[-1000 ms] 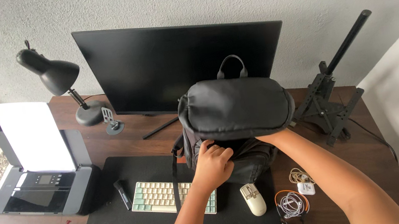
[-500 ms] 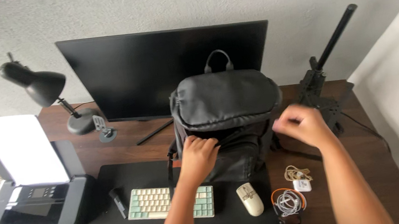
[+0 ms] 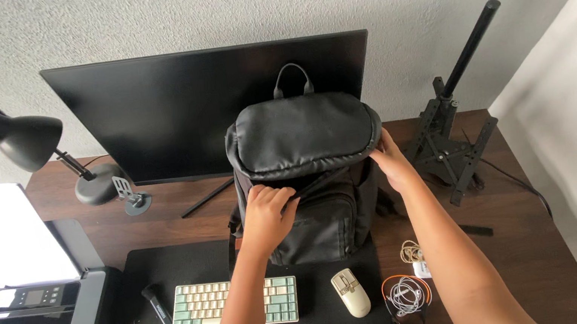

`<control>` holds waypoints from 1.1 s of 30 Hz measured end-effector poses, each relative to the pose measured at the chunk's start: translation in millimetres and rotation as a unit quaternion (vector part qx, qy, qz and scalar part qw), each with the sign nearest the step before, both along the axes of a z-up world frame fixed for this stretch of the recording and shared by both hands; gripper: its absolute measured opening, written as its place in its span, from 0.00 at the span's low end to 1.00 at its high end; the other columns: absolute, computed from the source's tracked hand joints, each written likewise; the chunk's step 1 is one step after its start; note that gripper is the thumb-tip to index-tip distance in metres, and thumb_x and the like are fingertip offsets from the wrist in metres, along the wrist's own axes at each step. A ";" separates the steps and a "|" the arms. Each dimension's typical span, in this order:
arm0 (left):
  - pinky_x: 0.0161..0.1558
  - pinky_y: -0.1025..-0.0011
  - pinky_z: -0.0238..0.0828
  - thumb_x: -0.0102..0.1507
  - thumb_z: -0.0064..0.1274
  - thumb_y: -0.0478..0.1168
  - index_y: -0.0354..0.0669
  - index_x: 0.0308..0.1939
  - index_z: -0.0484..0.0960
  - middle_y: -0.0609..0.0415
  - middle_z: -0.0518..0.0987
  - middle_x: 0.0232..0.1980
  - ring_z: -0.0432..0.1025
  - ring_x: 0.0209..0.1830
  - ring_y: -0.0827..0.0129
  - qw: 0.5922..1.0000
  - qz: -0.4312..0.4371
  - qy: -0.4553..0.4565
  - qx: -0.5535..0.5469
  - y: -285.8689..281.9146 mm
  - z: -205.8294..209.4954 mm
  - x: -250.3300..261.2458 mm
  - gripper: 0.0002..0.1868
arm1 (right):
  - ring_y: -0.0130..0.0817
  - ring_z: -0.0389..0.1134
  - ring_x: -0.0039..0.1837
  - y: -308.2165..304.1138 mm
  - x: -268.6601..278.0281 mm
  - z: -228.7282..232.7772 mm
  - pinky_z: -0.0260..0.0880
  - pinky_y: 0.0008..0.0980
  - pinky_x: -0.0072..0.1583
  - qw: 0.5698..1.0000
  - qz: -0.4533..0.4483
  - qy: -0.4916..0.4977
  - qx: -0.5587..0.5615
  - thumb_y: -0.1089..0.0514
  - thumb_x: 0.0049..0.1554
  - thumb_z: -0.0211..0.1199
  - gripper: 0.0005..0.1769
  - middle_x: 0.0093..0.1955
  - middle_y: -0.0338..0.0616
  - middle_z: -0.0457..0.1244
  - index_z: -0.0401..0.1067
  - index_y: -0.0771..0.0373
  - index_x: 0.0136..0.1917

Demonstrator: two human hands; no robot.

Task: The person opens a black backpack on the desk, unplugs the laptop and places it into the backpack, coils and packs cables, places earbuds and a small item into the bag, and zips the backpack closed.

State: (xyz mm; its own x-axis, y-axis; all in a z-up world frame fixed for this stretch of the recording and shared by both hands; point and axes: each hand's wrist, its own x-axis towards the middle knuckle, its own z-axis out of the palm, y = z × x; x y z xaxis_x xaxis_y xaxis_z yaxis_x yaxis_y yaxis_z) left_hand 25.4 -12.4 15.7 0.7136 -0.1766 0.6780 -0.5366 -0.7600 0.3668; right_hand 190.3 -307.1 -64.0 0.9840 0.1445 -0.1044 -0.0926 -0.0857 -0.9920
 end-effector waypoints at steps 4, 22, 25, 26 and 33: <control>0.54 0.61 0.65 0.58 0.62 0.36 0.40 0.40 0.84 0.53 0.81 0.33 0.74 0.39 0.57 1.000 0.005 -0.009 -0.005 -0.6 -0.7 10.1 0.07 | 0.43 0.43 0.84 2.3 5.0 1.8 0.38 0.48 0.79 1.000 0.002 0.012 -0.015 0.38 0.54 0.64 0.49 0.83 0.47 0.48 0.49 0.54 0.81; 0.63 0.57 0.60 0.61 0.60 0.35 0.42 0.48 0.82 0.54 0.80 0.49 0.73 0.52 0.59 0.983 0.113 -0.137 0.051 -22.2 6.9 12.8 0.11 | 0.41 0.54 0.78 -54.4 -34.9 -30.5 0.54 0.40 0.74 0.999 -0.029 0.004 -0.042 0.46 0.61 0.60 0.33 0.76 0.49 0.56 0.59 0.56 0.76; 0.56 0.58 0.61 0.61 0.60 0.32 0.44 0.43 0.80 0.55 0.78 0.46 0.72 0.48 0.59 0.982 0.086 -0.168 0.017 -43.0 -9.6 -1.7 0.08 | 0.37 0.64 0.71 -99.4 -88.9 -64.1 0.64 0.34 0.68 0.997 -0.058 -0.024 -0.036 0.53 0.60 0.63 0.27 0.69 0.49 0.64 0.67 0.60 0.71; 0.54 0.59 0.61 0.60 0.60 0.32 0.45 0.41 0.79 0.56 0.78 0.44 0.73 0.47 0.60 0.988 0.054 -0.145 0.009 -51.5 -17.7 -6.3 0.08 | 0.35 0.67 0.69 -115.2 -108.5 -75.1 0.66 0.32 0.66 0.996 -0.069 -0.043 -0.021 0.55 0.59 0.64 0.25 0.67 0.49 0.67 0.70 0.62 0.69; 0.43 0.63 0.64 0.58 0.61 0.31 0.44 0.36 0.83 0.56 0.82 0.35 0.75 0.36 0.63 0.991 -0.096 0.075 -0.061 -136.7 -113.3 -48.1 0.05 | 0.30 0.72 0.54 -186.0 -232.6 -145.4 0.73 0.31 0.54 0.946 -0.208 0.121 -0.216 0.58 0.57 0.67 0.17 0.56 0.41 0.72 0.78 0.55 0.60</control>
State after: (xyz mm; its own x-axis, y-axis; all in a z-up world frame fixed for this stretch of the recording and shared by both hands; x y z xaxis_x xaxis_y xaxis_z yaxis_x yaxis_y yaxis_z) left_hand -22.7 -149.1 -97.6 0.7692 -0.2428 0.5910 -0.5996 -0.5938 0.5365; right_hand -42.3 -493.1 -209.4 0.8863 -0.3578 -0.2940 -0.4269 -0.3852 -0.8181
